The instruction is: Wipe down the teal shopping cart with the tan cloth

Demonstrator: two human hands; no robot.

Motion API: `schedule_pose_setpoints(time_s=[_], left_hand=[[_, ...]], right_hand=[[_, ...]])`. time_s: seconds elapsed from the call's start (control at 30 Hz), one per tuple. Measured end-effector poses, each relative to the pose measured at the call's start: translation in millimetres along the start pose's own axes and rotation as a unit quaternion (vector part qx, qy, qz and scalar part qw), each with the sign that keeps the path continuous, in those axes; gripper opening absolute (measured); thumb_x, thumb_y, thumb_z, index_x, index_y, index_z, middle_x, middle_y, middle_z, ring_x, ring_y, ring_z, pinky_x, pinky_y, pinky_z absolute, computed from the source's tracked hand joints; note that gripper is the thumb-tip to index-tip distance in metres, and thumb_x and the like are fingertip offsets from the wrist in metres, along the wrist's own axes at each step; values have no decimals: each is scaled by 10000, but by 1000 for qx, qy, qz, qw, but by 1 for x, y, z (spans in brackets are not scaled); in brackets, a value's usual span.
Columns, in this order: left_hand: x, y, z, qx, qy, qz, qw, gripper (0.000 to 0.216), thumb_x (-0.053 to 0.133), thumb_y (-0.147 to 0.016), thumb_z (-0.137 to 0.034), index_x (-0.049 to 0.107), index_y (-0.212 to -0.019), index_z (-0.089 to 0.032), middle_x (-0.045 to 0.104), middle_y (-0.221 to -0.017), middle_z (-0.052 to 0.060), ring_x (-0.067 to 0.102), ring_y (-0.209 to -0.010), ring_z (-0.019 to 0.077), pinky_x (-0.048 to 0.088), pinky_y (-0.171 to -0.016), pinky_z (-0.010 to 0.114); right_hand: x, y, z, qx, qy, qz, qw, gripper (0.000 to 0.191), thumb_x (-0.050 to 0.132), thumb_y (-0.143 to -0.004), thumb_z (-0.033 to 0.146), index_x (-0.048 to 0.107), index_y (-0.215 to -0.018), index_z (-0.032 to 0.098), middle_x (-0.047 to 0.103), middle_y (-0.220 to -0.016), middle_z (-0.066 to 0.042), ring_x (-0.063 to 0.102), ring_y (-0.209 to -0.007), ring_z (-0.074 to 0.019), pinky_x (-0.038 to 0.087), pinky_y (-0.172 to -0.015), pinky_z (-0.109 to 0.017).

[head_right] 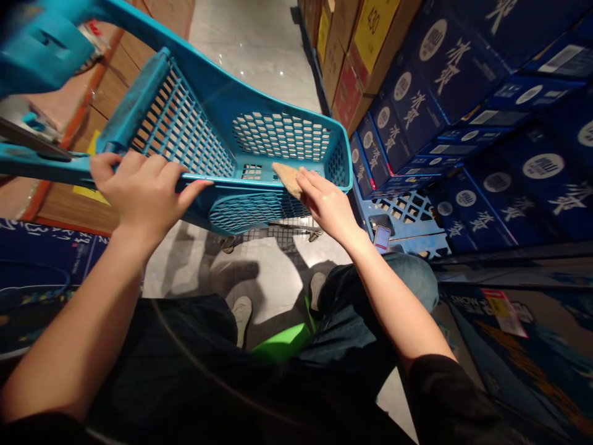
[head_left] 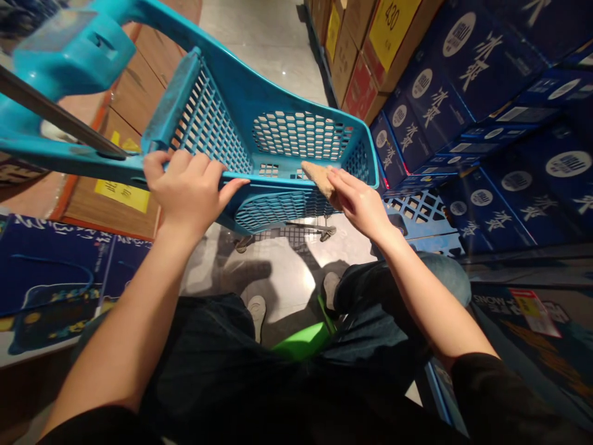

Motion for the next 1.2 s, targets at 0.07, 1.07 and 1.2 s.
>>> schedule_pose_setpoints(time_s=[0.07, 1.07, 1.2], left_hand=[[-3, 0, -4, -15, 14, 18, 1000, 351, 709, -1003, -640, 758, -860, -323, 780, -970, 91, 660, -1207, 470, 324, -1138, 757], [14, 0, 10, 48, -40, -1, 998, 401, 667, -1079, -692, 789, -1065, -310, 786, -1054, 98, 629, -1220, 429, 366, -1139, 768], [8, 1, 4, 25, -58, 18, 998, 340, 728, -1037, -669, 819, -1108, -349, 821, -1125, 118, 661, -1293, 474, 386, -1163, 763]], right_hand=[[1, -3, 4, -31, -23, 10, 999, 556, 569, -1113, 182, 742, -1637, 255, 639, -1784, -44, 622, -1672, -257, 548, -1402, -480], [-21, -6, -6, 130, 106, -19, 986, 377, 598, -1024, 226, 906, -1238, 203, 915, -1247, -158, 870, -1151, -374, 689, -999, -459], [1, -4, -2, 28, 15, -45, 998, 446, 561, -1086, 221, 840, -1434, 229, 831, -1533, -133, 794, -1440, -338, 664, -1214, -518]])
Point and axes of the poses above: each hand's wrist, its own y-axis away from the middle knuckle, its own x-axis out of the palm, z = x × y, the point moved 2 cm from there along -y, towards the middle knuckle
